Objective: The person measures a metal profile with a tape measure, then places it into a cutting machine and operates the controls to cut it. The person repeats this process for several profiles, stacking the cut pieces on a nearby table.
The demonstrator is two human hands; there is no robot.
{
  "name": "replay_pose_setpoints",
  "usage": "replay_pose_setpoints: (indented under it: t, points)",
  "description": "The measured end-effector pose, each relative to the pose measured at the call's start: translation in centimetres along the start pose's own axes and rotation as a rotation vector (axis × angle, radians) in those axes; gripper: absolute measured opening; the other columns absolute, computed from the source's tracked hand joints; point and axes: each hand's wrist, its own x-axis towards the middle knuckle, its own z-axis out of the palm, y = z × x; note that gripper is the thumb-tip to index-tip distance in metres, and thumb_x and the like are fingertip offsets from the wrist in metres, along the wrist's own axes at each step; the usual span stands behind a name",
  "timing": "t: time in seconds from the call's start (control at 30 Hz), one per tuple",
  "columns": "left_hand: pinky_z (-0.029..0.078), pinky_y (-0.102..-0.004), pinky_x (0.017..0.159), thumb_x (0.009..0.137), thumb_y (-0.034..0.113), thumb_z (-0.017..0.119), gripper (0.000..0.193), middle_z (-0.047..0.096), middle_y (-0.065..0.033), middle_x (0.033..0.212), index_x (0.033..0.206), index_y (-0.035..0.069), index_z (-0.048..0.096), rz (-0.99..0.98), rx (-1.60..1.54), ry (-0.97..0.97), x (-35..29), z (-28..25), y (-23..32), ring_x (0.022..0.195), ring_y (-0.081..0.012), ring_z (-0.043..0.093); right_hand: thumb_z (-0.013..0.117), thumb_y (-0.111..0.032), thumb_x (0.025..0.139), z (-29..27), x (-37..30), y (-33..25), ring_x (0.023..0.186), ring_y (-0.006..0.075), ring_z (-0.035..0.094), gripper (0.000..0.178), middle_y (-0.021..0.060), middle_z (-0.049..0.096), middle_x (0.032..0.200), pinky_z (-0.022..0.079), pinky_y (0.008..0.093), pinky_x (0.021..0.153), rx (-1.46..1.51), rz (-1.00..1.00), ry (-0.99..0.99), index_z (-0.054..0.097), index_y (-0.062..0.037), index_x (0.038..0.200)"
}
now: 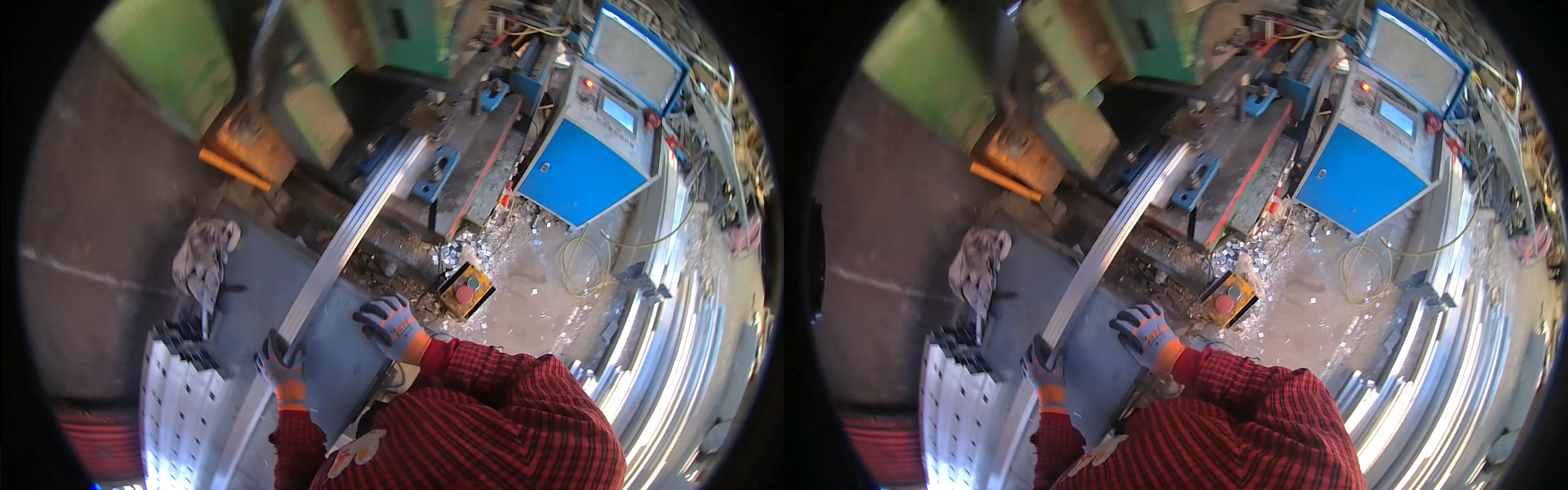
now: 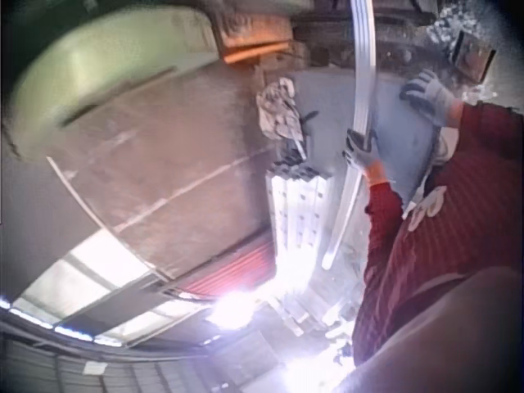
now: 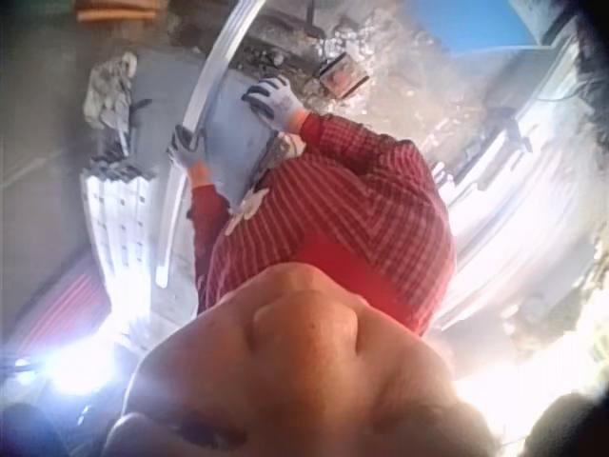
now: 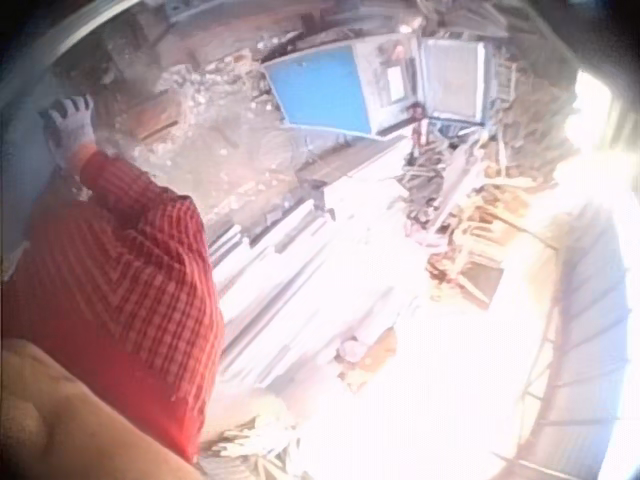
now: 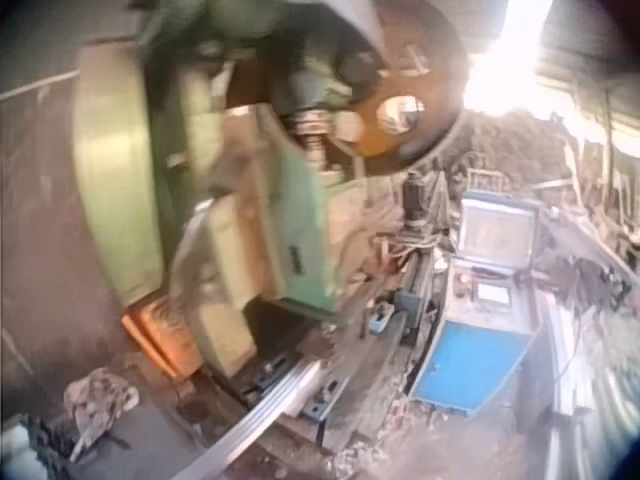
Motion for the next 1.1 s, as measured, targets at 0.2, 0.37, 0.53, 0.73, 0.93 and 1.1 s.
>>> replay_pose_setpoints:
  t: [0.2, 0.37, 0.53, 0.73, 0.93, 1.1]
  points:
    - [0.053, -0.0360, 0.080, 0.073, -0.002, 0.070, 0.033, 0.068, -0.0109, 0.097, 0.106, 0.003, 0.068, -0.009, -0.200, -0.031, 1.4, 0.0, -0.4, 0.089, -0.0251, 0.067, 0.062, -0.026, 0.082, 3.2, -1.6, 1.7, 0.122, 0.0337, 0.048, 0.043, 0.0123, 0.054, 0.128, 0.034, 0.0546, 0.106, 0.126, -0.121, -0.086, 0.060, -0.0123, 0.123]
    - [0.052, -0.0286, 0.072, 0.073, -0.013, 0.057, 0.026, 0.065, -0.0038, 0.083, 0.093, 0.001, 0.065, -0.037, -0.421, -0.113, 2.4, -0.8, 2.5, 0.078, -0.0147, 0.063, 0.057, -0.026, 0.086, 3.7, -1.8, 1.9, 0.116, 0.0323, 0.051, 0.028, 0.0125, 0.056, 0.118, 0.037, 0.0584, 0.100, 0.190, -0.143, -0.119, 0.062, -0.0122, 0.111]
    - [0.053, -0.0279, 0.078, 0.079, -0.010, 0.063, 0.035, 0.069, -0.0061, 0.097, 0.112, 0.001, 0.065, -0.189, -0.502, -0.115, 2.2, -0.7, 2.4, 0.086, -0.0149, 0.065, 0.056, -0.025, 0.088, 2.7, -1.3, 2.0, 0.109, 0.0290, 0.054, 0.023, 0.0092, 0.057, 0.111, 0.042, 0.0507, 0.095, 0.132, -0.125, -0.202, 0.061, -0.0119, 0.106]
    - [0.045, -0.0414, 0.103, 0.084, 0.009, 0.070, 0.057, 0.056, -0.0178, 0.135, 0.139, 0.005, 0.054, 0.030, 0.202, 0.117, 1.0, 0.7, 6.4, 0.121, -0.0343, 0.056, 0.056, -0.023, 0.088, 1.5, -1.3, 2.0, 0.105, 0.0278, 0.055, 0.022, 0.0085, 0.057, 0.109, 0.044, 0.0463, 0.091, 0.129, -0.113, -0.228, 0.060, -0.0124, 0.107]
    - [0.040, -0.0463, 0.107, 0.085, 0.017, 0.071, 0.060, 0.051, -0.0231, 0.139, 0.140, 0.001, 0.051, 0.192, -0.001, 0.281, -4.2, 0.2, 15.5, 0.126, -0.0402, 0.050, 0.061, -0.021, 0.084, -0.6, -1.4, 2.8, 0.104, 0.0308, 0.055, 0.026, 0.0095, 0.059, 0.106, 0.045, 0.0436, 0.088, 0.242, -0.160, -0.068, 0.062, -0.0122, 0.109]
    - [0.040, -0.0488, 0.106, 0.084, 0.013, 0.066, 0.057, 0.053, -0.0232, 0.136, 0.138, 0.001, 0.052, 0.306, -0.159, -0.010, -11.4, 1.4, 14.9, 0.125, -0.0433, 0.050, 0.069, -0.016, 0.078, -9.7, -3.2, 6.8, 0.091, 0.0400, 0.059, 0.031, 0.0154, 0.063, 0.098, 0.048, 0.0479, 0.081, 0.439, -0.049, 0.060, 0.064, -0.0074, 0.107]
